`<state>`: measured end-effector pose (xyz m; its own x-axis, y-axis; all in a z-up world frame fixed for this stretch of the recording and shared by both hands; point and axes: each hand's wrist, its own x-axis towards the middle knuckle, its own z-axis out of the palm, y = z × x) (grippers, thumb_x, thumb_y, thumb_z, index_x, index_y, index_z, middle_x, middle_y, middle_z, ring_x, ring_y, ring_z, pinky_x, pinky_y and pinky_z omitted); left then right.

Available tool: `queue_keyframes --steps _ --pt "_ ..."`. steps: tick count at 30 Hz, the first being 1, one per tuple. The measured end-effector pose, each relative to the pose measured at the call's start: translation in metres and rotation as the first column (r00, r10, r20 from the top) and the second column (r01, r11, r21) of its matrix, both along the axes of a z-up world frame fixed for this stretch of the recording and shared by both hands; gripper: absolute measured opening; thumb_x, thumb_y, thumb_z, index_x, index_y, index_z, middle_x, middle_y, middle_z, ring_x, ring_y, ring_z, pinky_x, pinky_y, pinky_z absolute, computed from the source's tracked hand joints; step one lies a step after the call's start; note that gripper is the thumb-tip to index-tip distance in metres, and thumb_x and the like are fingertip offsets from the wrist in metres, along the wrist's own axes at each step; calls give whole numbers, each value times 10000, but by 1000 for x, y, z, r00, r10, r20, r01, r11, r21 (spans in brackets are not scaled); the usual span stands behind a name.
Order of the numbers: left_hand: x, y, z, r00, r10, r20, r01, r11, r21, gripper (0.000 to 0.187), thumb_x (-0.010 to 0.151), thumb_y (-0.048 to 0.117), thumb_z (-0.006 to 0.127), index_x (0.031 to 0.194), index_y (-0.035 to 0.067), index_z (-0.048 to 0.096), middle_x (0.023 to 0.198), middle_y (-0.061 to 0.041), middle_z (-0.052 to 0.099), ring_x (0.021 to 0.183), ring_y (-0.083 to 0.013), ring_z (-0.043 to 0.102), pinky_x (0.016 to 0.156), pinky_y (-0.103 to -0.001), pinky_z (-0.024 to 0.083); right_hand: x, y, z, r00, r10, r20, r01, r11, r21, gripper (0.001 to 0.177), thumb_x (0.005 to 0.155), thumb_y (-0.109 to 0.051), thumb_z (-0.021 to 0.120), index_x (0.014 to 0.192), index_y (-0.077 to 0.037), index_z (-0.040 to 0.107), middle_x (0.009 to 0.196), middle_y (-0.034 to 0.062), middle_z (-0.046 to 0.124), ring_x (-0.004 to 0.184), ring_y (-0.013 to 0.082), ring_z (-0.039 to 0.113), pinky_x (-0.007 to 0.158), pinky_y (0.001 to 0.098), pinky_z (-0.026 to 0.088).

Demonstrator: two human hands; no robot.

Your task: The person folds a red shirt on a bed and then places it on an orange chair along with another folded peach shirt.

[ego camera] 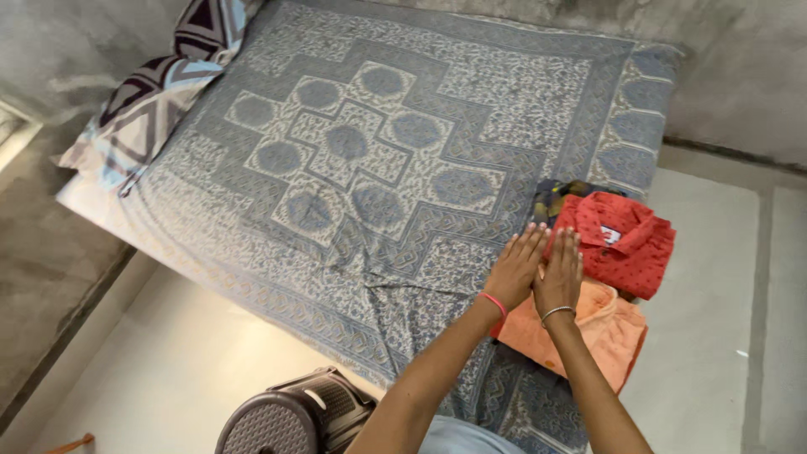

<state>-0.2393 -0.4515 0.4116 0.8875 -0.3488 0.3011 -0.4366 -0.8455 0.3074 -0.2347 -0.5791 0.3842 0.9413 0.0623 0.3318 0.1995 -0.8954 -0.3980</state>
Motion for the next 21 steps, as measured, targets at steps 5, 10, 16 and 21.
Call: queue_keyframes --steps 5,10,16,21 --pt "-32 69 23 999 21 38 -18 998 -68 775 886 96 574 1595 38 267 1671 -125 286 1579 -281 234 1297 -462 194 -21 60 8 994 106 -22 -107 989 -106 855 906 -258 600 1641 -26 230 1717 163 225 1606 315 164 1283 456 184" --pt "-66 104 15 994 110 24 -108 991 -77 756 894 67 582 1598 42 306 1668 -126 331 1574 -290 267 1286 -453 218 -51 88 1 990 137 18 -138 990 25 771 1019 -369 588 1619 -3 268 1688 201 285 1593 345 200 1278 478 189" --pt "-107 116 -2 995 82 -64 -98 952 -290 735 820 77 612 1515 0 386 1560 -203 440 1511 -375 354 1245 -471 299 -99 64 -14 1000 19 -19 -16 990 141 766 1017 -376 605 1597 32 316 1643 248 328 1536 410 256 1226 504 222" --pt "-137 97 -38 993 32 -113 -80 891 -447 651 852 112 654 1460 -2 451 1487 -225 496 1430 -415 444 1218 -475 357 -142 6 -33 983 -177 -55 185 946 267 668 1006 -294 650 1547 21 415 1526 246 471 1436 406 432 1210 495 358"
